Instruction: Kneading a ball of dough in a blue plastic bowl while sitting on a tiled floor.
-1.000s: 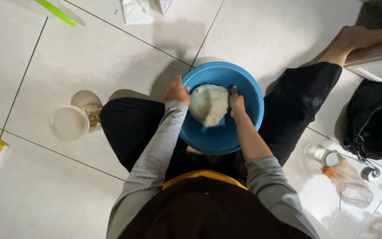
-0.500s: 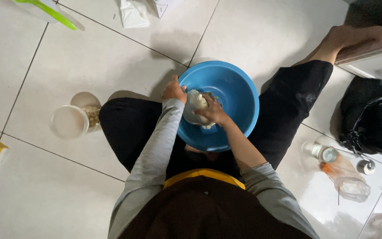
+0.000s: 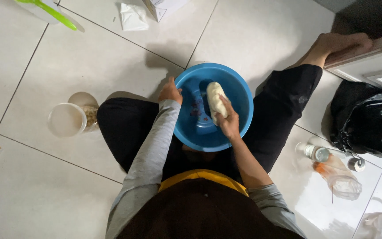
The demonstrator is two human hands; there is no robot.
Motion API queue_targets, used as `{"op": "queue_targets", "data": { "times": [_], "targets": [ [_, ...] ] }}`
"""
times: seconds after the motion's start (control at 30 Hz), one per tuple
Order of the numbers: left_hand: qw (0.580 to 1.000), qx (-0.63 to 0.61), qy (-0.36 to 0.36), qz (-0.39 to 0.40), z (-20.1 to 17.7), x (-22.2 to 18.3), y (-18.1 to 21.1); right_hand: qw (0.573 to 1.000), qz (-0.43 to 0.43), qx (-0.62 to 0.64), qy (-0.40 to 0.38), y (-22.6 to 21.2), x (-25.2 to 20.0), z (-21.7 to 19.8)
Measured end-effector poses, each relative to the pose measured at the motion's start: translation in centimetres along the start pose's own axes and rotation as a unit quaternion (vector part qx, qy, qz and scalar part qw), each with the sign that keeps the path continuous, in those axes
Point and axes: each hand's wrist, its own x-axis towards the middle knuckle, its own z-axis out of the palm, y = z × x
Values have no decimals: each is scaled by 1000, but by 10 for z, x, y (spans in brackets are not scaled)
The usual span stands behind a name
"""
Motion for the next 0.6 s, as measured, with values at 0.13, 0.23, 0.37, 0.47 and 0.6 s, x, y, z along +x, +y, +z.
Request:
{"op": "queue_targets", "data": {
  "times": [0.13,0.23,0.37,0.47,0.6],
  "targets": [
    [1000,1,8,-7,-1,-6,4,969,-46,-200,-137,7,-8,18],
    [1000,0,13,-7,-5,-9,4,896,-151,-356,-219,-4,-17,32],
    [1000,7,21,-1,-4,-7,2,951,-106,-250,-149,-17,17,22],
    [1000,11,20,-5,-3,-9,2,955,-148,-256,-20,5,61,12],
    [1000,5,30,-2,-3,-9,3,968,74,-204,-128,61,100,30]
  ]
}}
